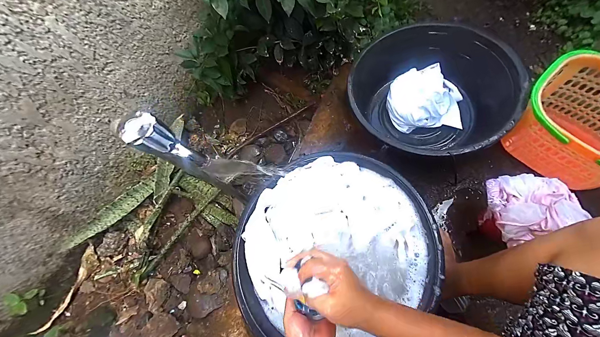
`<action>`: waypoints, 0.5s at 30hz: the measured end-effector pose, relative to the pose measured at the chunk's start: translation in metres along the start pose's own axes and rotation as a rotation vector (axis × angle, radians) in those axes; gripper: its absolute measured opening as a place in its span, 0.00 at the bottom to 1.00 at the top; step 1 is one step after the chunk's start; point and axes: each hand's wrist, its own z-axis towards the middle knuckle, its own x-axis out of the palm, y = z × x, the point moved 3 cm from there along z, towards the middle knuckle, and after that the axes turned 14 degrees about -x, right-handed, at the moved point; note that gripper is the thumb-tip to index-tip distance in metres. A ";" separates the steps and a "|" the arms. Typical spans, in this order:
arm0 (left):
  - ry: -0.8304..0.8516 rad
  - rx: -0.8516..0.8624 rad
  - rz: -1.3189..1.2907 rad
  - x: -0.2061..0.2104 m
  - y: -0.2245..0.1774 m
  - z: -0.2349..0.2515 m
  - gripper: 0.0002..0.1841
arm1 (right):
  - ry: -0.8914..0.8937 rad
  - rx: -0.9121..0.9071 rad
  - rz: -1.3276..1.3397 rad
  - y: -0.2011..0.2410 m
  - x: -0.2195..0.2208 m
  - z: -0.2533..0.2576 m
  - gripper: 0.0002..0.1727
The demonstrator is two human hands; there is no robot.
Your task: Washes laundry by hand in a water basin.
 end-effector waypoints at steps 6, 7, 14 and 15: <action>0.384 -0.160 0.882 0.012 -0.039 0.021 0.20 | 0.367 -0.592 -0.289 0.032 0.007 -0.007 0.09; 0.370 -0.246 1.012 0.025 -0.042 0.023 0.20 | 0.432 -0.651 -0.310 0.036 0.006 -0.009 0.10; 0.523 -0.430 2.214 0.074 -0.008 0.017 0.19 | 0.842 -0.833 -0.540 0.033 0.014 -0.053 0.12; 0.525 -0.416 2.321 0.071 0.000 0.019 0.20 | 0.892 -0.805 -0.562 0.028 0.016 -0.060 0.12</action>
